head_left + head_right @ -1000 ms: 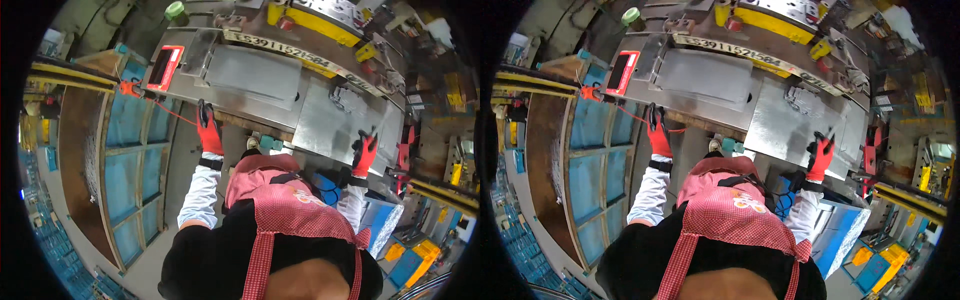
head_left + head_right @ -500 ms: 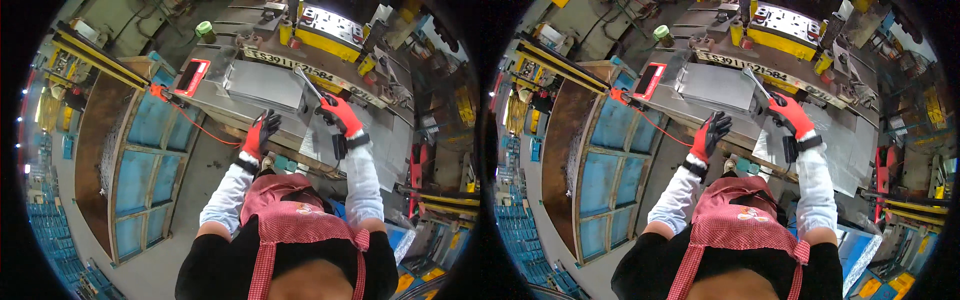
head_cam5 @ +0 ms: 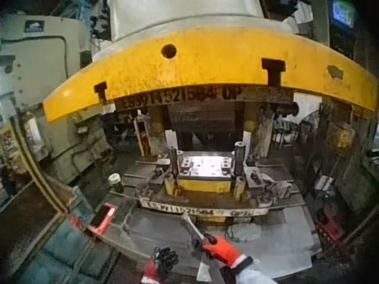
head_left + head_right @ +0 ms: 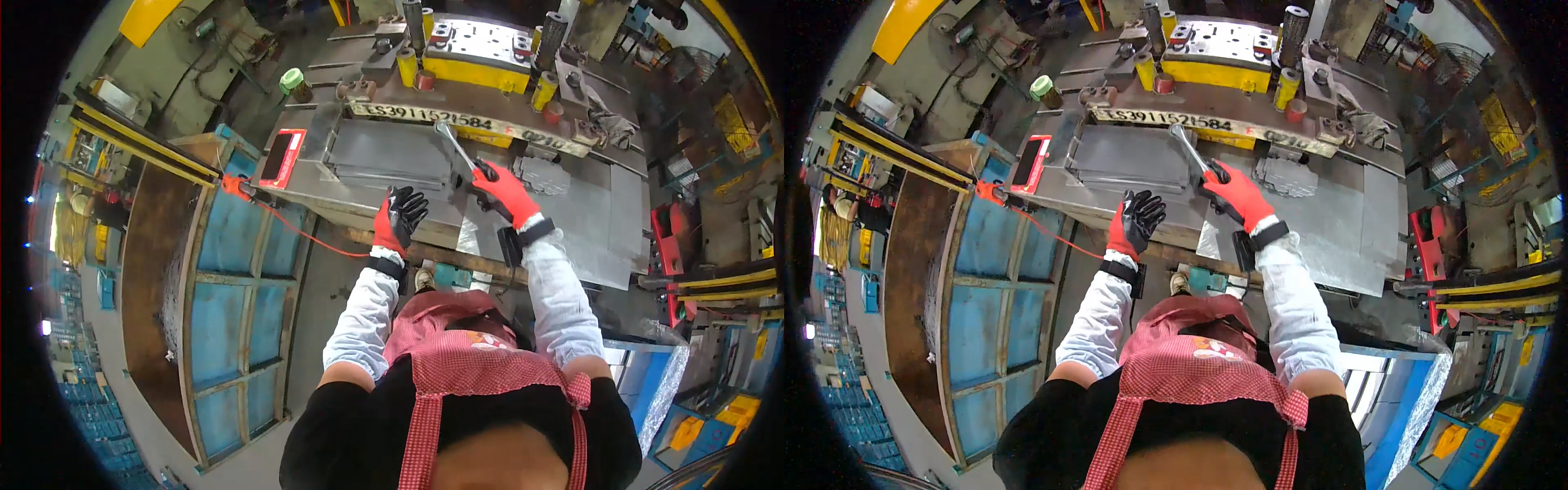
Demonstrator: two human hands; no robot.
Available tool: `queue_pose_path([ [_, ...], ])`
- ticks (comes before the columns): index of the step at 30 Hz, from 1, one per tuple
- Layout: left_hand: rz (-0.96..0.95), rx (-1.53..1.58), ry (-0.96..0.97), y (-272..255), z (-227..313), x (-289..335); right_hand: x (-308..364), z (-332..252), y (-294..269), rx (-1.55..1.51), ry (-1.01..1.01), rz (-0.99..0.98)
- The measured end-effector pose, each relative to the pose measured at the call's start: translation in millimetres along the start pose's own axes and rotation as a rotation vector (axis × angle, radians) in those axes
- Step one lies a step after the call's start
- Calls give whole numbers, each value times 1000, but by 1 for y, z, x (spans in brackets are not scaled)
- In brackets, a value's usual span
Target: Operate a manual metal stamping press to punch shapes out of sheet metal.
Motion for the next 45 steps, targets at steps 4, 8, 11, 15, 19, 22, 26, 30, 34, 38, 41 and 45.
queue_pose_path([
  [4, -5, -74, 44, -4, -7, 27, -6, -10, 6, 160, 52, -41],
  [8, 52, -50, 53, -26, -8, 34, -14, 35, 4, 179, 60, 139],
  [11, 174, -165, 118, -21, -1, 50, -9, 16, 11, 87, 83, -62],
  [15, 125, -123, 95, -27, 1, 41, -7, 35, 5, -35, 238, -20],
  [19, 93, -81, 103, -27, 5, 35, -18, 24, 3, 24, 230, -34],
  [22, 93, -103, 92, -23, 11, 31, -25, 34, -3, 28, 251, -60],
  [26, 57, -87, 81, -25, 20, 28, -29, 9, -9, 231, 5, 10],
  [30, -56, -55, 5, -15, 27, 25, -17, -14, -7, -2, 196, -68],
  [34, -142, 2, 121, 23, 24, 8, 3, -42, -3, 69, 87, 15],
  [38, -287, 392, -110, 57, 32, -29, 8, -37, -6, 15, 164, 49],
  [41, 136, 144, 52, 39, 37, -41, 16, -31, 1, 41, 143, 35],
  [45, 156, -14, 105, -2, 27, 23, 73, -59, 0, -136, 270, -248],
])
Point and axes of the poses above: each hand's wrist, its own x-axis away from the middle knuckle, its own y-axis out of the palm, z = x × y, the point moved 4 cm from there along -x, towards the middle knuckle, and after that the axes turned 5 degrees about x, right-handed, at the moved point
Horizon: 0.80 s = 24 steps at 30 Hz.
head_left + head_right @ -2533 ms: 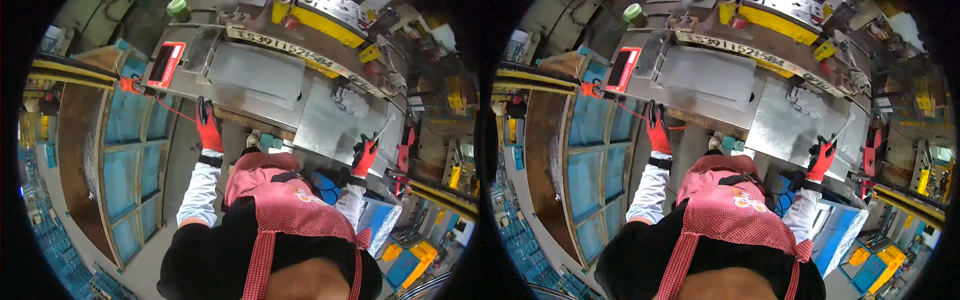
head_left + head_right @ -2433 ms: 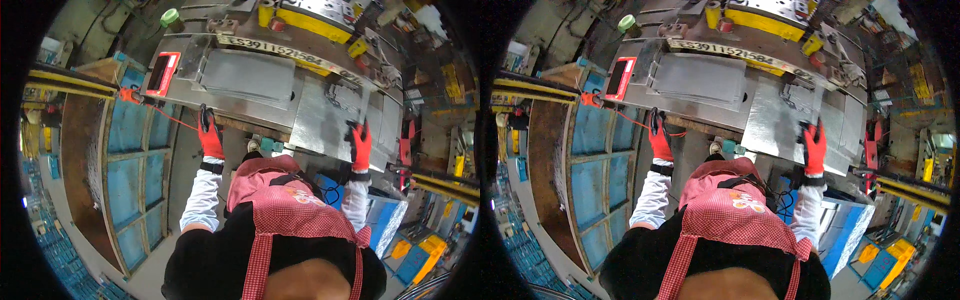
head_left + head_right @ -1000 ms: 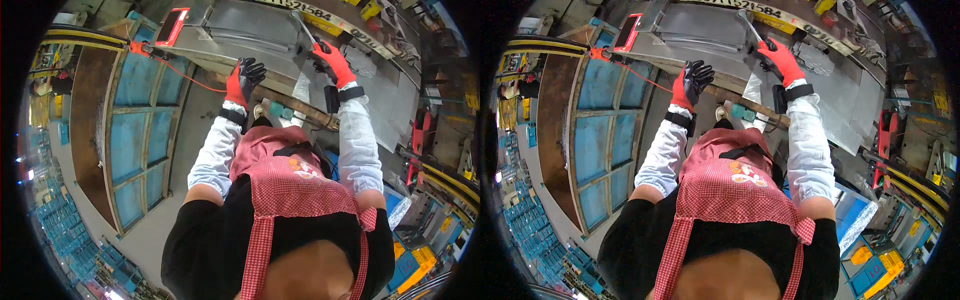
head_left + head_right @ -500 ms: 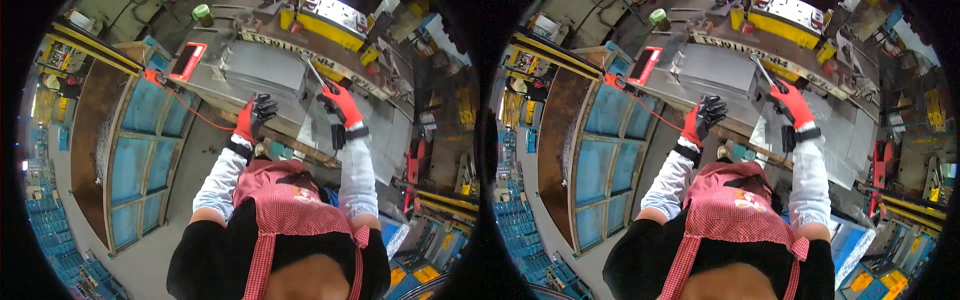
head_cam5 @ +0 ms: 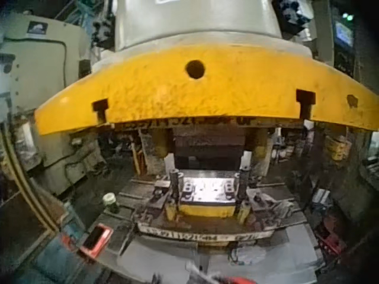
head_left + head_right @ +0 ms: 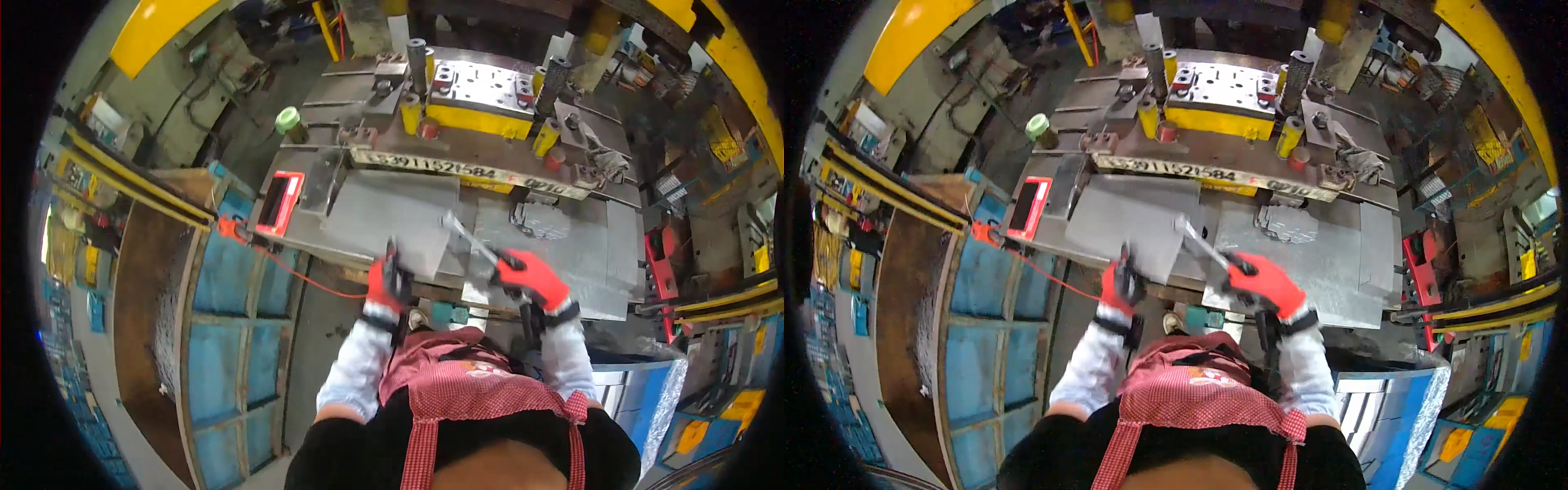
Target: Operate a manual metal stamping press to punch shapes out of sheet metal.
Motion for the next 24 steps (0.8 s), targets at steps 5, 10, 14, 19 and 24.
queue_pose_path([
  [5, -173, -1158, 536, 31, 30, 55, 75, 40, 2, -149, 35, -30],
  [10, -641, -1003, 465, 119, 52, -42, 94, 36, -2, -78, -87, 161],
  [14, -977, -866, 829, 191, 71, -137, 67, -6, -3, -238, -71, 355],
  [19, -867, -409, -85, 222, 39, -213, 28, -38, -37, -297, -89, 384],
  [24, -842, -857, 76, 252, 35, -206, 19, -33, -47, -457, -75, 426],
])
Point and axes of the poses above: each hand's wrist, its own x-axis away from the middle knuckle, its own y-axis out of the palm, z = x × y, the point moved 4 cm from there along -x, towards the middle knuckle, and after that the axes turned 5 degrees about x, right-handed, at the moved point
